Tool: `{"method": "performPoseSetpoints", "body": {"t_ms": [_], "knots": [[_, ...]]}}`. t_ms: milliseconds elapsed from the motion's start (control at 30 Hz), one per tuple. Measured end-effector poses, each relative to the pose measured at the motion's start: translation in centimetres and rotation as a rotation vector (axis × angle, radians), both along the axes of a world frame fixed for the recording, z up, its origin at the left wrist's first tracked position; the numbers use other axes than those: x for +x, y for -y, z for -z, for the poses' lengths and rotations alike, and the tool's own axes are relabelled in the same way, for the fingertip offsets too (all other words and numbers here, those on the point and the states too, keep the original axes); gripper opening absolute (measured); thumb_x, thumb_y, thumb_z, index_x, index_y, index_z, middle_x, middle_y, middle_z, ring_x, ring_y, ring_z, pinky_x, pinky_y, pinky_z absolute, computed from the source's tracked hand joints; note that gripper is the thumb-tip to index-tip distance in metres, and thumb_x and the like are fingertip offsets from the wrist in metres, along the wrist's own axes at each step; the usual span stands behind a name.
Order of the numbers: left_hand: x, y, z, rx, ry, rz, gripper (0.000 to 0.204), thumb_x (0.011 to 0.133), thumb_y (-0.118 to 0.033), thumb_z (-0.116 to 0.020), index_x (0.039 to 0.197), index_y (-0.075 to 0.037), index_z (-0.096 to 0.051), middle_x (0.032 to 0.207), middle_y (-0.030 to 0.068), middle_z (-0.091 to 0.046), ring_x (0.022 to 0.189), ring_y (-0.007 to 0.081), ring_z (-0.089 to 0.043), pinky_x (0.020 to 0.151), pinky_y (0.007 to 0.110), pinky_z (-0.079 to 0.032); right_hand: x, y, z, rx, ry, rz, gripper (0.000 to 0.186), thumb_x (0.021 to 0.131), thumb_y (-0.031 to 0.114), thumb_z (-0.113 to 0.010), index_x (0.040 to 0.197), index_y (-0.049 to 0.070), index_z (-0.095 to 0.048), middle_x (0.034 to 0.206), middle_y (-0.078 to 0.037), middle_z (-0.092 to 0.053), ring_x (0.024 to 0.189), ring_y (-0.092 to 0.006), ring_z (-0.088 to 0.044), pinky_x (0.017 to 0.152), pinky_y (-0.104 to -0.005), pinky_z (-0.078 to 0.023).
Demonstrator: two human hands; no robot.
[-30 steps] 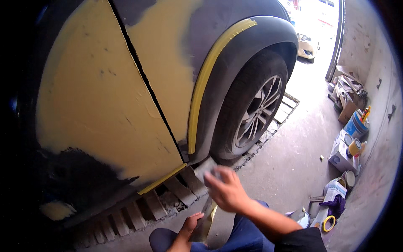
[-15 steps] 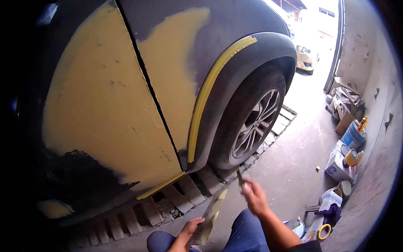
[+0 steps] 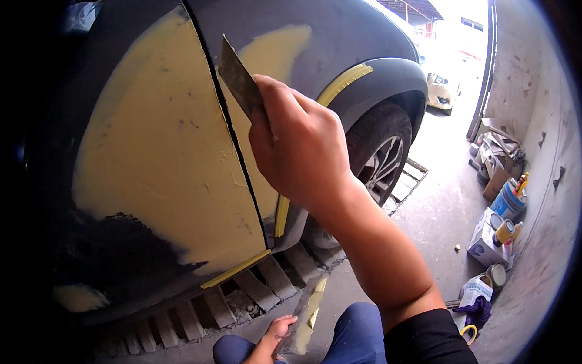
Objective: The person sands the surface of a car door using a sanding block and a putty knife. They repeatedly smooth the filler on the door panel and wheel arch area, occasionally scraping excess material with the putty knife.
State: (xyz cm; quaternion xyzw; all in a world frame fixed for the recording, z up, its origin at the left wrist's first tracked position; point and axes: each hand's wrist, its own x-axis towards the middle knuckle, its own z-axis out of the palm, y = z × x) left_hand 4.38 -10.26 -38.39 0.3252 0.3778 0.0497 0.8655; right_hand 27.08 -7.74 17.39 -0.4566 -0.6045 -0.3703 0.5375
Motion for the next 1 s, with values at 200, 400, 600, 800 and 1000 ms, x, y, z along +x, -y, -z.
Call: {"method": "performPoseSetpoints", "body": {"t_ms": [200,400,600,800,1000], "knots": [[0.3,-0.2,-0.4,-0.024,0.023,0.032,0.023,0.094,-0.015,-0.060,0.110,0.000,-0.067,0.098,0.0068,-0.071,0.088,0.0174,-0.066,0.084,0.030,-0.052,-0.6,-1.0,-1.6,-0.036,0.027,0.076,0.025,0.084,0.002,-0.061,0.109,0.001,-0.061,0.082,-0.017,-0.067,0.069,-0.0370,-0.067,0.062,-0.0424,-0.055],[1.1,0.5,-3.8,0.017,-0.005,0.040,0.020,0.094,-0.018,-0.062,0.105,-0.002,-0.069,0.097,0.0052,-0.071,0.090,0.0161,-0.064,0.087,0.028,-0.049,-0.9,-1.1,-0.4,-0.155,0.009,0.111,0.019,0.081,0.002,-0.061,0.101,0.001,-0.060,0.076,-0.016,-0.064,0.068,-0.0371,-0.066,0.062,-0.0438,-0.054],[0.6,0.6,-3.6,-0.027,0.032,0.029,0.020,0.094,-0.016,-0.061,0.104,-0.001,-0.068,0.094,0.0060,-0.071,0.084,0.0169,-0.066,0.083,0.028,-0.051,-1.0,-0.7,4.8,-0.237,0.037,0.135,0.029,0.078,0.001,-0.061,0.107,0.001,-0.059,0.075,-0.011,-0.062,0.071,-0.0306,-0.066,0.061,-0.0400,-0.054],[0.7,1.3,-5.0,-0.008,-0.001,0.012,0.021,0.094,-0.015,-0.061,0.106,0.000,-0.068,0.096,0.0061,-0.072,0.085,0.0164,-0.066,0.083,0.028,-0.050,-1.5,-0.1,10.6,-0.322,-0.010,0.177,0.035,0.077,0.003,-0.063,0.112,0.001,-0.060,0.075,-0.006,-0.061,0.069,-0.0238,-0.065,0.056,-0.0339,-0.053],[0.2,1.4,-4.4,0.032,-0.007,0.009,0.020,0.094,-0.014,-0.061,0.107,0.000,-0.068,0.097,0.0063,-0.071,0.086,0.0161,-0.066,0.083,0.028,-0.051,-1.4,-0.2,15.6,-0.355,-0.051,0.156,0.034,0.078,0.003,-0.062,0.112,0.001,-0.062,0.076,-0.006,-0.061,0.068,-0.0223,-0.064,0.054,-0.0337,-0.052]]}}
